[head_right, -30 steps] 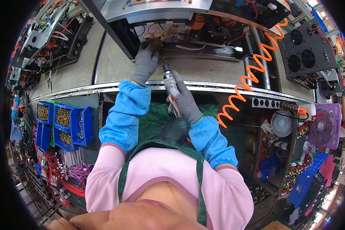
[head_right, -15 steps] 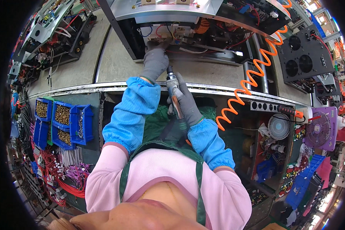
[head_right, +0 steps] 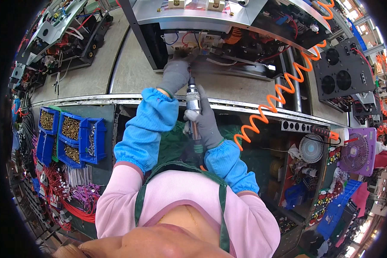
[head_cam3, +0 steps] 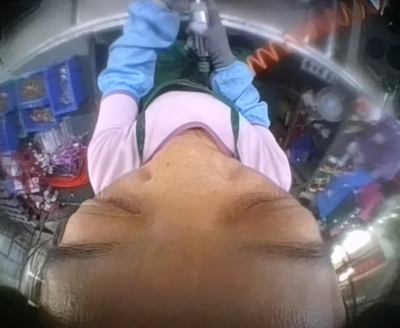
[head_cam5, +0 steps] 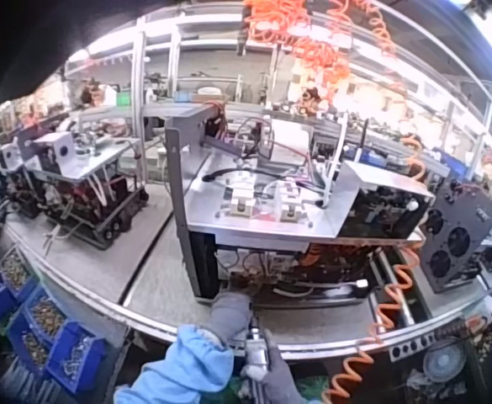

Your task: Manually assemble and wire components inside an electronic enclosure on a production line.

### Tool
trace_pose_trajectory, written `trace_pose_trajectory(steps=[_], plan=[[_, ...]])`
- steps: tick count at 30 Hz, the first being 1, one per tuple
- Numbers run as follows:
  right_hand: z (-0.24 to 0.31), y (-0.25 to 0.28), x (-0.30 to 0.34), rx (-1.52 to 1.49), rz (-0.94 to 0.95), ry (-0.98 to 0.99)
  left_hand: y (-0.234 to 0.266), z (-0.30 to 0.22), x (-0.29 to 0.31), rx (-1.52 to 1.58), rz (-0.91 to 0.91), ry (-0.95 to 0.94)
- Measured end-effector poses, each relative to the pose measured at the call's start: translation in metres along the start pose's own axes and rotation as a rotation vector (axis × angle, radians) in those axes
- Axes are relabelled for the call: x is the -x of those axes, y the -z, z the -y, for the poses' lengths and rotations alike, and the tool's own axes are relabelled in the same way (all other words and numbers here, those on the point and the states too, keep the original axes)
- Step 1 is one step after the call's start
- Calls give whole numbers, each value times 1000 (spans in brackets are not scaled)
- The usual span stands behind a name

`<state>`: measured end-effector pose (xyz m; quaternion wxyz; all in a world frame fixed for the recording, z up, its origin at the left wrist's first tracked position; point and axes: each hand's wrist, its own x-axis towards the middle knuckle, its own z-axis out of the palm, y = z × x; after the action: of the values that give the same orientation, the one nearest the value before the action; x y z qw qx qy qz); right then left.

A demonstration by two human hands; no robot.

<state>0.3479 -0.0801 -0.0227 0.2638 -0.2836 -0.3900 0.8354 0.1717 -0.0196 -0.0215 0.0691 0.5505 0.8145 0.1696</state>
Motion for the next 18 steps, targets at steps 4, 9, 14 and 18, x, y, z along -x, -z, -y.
trace_pose_trajectory(steps=[4,9,14,18], plan=[[-7,1,-4,-129,52,-3,0,6,3,50,-50,-52],[-6,-4,-5,-42,34,-3,-1,17,0,-4,-84,-140],[-7,-6,-6,-10,26,13,-4,20,1,10,-146,-162],[-5,-5,-2,-65,51,5,-22,50,-5,303,-358,-293]])
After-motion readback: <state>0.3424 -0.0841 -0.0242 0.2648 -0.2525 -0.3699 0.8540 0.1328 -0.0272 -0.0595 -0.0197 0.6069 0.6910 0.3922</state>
